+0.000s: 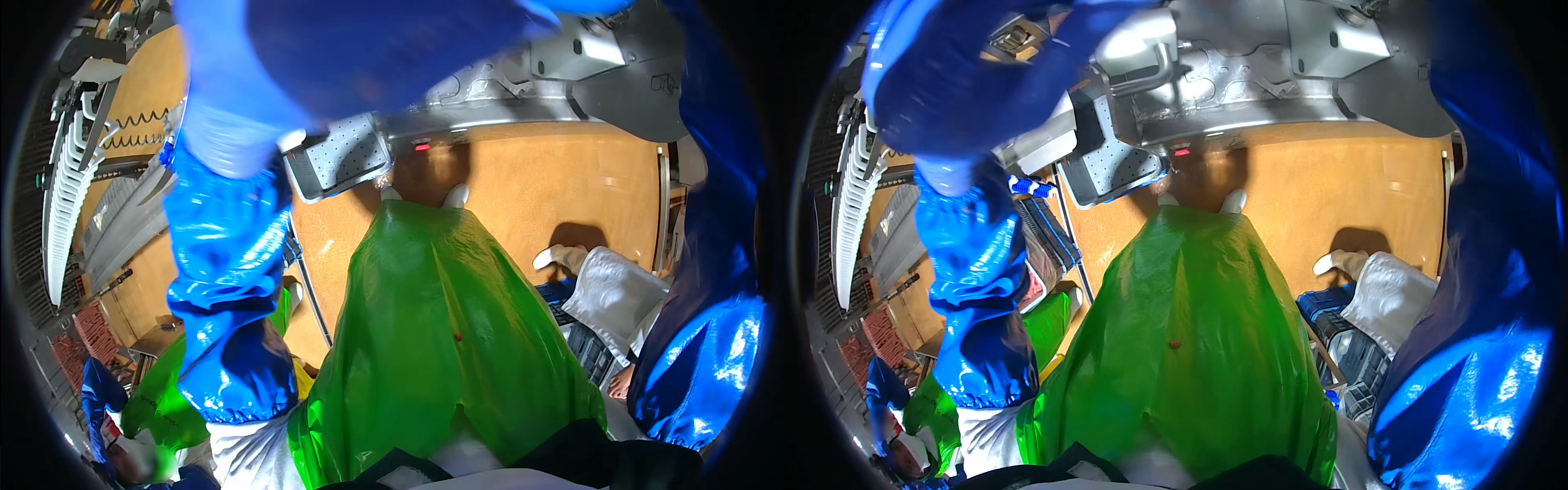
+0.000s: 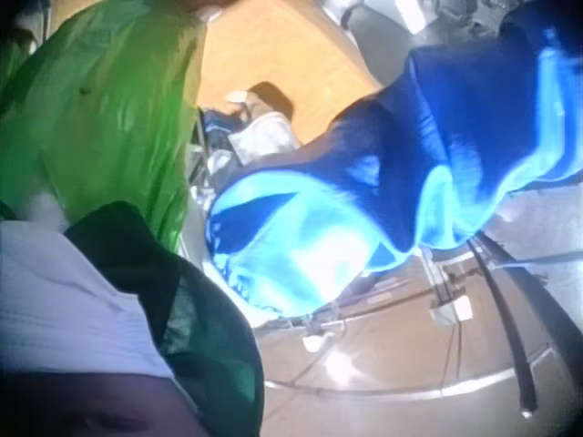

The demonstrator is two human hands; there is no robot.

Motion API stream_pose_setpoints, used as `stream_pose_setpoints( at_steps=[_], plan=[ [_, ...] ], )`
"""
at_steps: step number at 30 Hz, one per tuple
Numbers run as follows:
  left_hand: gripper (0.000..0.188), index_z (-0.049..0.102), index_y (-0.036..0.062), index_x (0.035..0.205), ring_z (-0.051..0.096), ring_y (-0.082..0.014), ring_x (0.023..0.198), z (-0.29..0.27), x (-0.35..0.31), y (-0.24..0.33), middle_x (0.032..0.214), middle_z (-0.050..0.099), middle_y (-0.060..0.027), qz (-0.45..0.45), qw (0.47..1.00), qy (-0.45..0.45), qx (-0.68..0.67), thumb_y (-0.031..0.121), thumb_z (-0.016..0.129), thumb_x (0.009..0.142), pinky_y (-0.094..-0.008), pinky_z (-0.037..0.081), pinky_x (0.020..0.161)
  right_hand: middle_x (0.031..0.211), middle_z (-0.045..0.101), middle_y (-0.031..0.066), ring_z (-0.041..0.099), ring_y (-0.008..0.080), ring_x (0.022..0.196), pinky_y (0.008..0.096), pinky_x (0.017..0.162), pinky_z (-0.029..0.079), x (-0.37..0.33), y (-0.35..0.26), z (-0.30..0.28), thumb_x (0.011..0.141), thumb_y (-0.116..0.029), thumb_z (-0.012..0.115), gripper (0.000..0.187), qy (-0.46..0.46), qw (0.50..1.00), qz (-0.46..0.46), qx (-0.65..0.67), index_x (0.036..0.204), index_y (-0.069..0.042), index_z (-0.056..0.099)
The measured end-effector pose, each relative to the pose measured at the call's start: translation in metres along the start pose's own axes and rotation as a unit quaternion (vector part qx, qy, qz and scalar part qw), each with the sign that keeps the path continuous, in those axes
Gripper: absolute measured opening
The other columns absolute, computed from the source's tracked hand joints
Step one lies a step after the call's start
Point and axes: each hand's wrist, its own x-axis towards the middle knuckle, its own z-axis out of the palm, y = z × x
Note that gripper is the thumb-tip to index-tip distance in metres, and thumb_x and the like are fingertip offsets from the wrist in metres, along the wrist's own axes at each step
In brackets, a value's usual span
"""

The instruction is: The person assembles a mechanical component by attaching blue and white plastic pieces to a metal frame. They then use a blue hose to spray the assembly and handle a metal tray.

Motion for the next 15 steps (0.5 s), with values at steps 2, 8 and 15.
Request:
stream_pose_setpoints(
  at_steps=[2, 8, 15],
  plan=[
    [0.025, 0.063, 0.004, 0.094, 0.053, -0.0172, 0.063, -0.005, 0.005, -0.012, 0.071, 0.059, -0.0055, 0.05, 0.999, -0.006, 0.005, 0.024, 0.067, 0.081, -0.034, 0.041, 0.066, 0.086, 0.062, 0.0103, 0.061, 0.0239, 0.078, 0.036, 0.07, 0.049, -0.014, 0.005, -0.003, 0.091, -0.015, 0.05, 0.018, 0.005, 1.0, 0.016, -0.009, 0.102, -0.006, 0.061],
    [0.034, 0.065, 0.0036, 0.102, 0.054, -0.0117, 0.059, -0.017, 0.027, -0.018, 0.072, 0.063, -0.002, 0.136, 0.99, -0.043, 0.002, 0.023, 0.077, 0.076, -0.0301, 0.038, 0.063, 0.086, 0.062, 0.0105, 0.06, 0.0246, 0.077, 0.0364, 0.07, 0.049, -0.039, 0.015, -0.005, 0.091, -0.015, 0.051, 0.017, 0.017, 1.0, 0.023, 0.002, 0.101, -0.005, 0.061],
    [0.025, 0.069, 0.0009, 0.093, 0.055, -0.0103, 0.055, 0.038, 0.032, -0.026, 0.072, 0.067, -0.004, 0.135, 0.987, 0.048, -0.072, 0.016, 0.079, 0.075, -0.0263, 0.039, 0.057, 0.085, 0.061, 0.0109, 0.06, 0.0255, 0.076, 0.0368, 0.069, 0.049, -0.071, 0.022, -0.006, 0.09, -0.014, 0.052, 0.016, 0.031, 0.999, 0.042, -0.002, 0.1, -0.005, 0.06]
  ],
)
